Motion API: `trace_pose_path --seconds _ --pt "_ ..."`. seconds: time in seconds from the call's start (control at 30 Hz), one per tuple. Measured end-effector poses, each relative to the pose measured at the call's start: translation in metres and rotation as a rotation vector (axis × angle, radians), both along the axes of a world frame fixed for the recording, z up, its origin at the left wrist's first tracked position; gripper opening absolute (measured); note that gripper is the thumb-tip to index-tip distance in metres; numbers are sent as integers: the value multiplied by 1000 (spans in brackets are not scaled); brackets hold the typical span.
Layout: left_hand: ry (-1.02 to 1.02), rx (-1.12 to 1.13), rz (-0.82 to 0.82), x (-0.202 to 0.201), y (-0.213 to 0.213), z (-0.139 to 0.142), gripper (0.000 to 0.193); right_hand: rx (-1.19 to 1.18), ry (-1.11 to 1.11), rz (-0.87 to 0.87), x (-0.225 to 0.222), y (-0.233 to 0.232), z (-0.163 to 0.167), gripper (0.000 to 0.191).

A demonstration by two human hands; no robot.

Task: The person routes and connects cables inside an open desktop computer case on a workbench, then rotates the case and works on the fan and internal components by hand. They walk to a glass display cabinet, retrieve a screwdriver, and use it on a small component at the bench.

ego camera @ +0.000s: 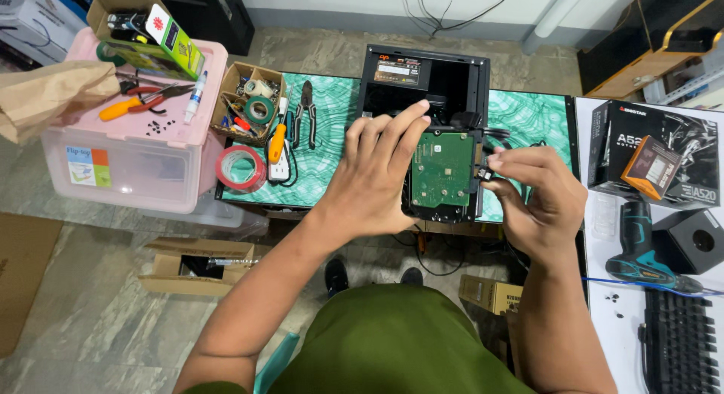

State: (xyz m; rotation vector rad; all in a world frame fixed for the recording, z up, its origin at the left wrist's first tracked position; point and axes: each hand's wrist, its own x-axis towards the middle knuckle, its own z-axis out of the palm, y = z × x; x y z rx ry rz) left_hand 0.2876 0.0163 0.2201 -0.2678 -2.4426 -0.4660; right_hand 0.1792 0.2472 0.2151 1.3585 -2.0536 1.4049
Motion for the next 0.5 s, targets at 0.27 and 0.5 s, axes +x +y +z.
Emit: trace_pose_path --seconds 0.27,0.5 --pt "-66 95 -48 2 -10 3 109 -282 -385 -88 -5 2 12 16" --pt "51 -215 96 -3 -3 2 94 22 -807 -58 -10 5 18 8"
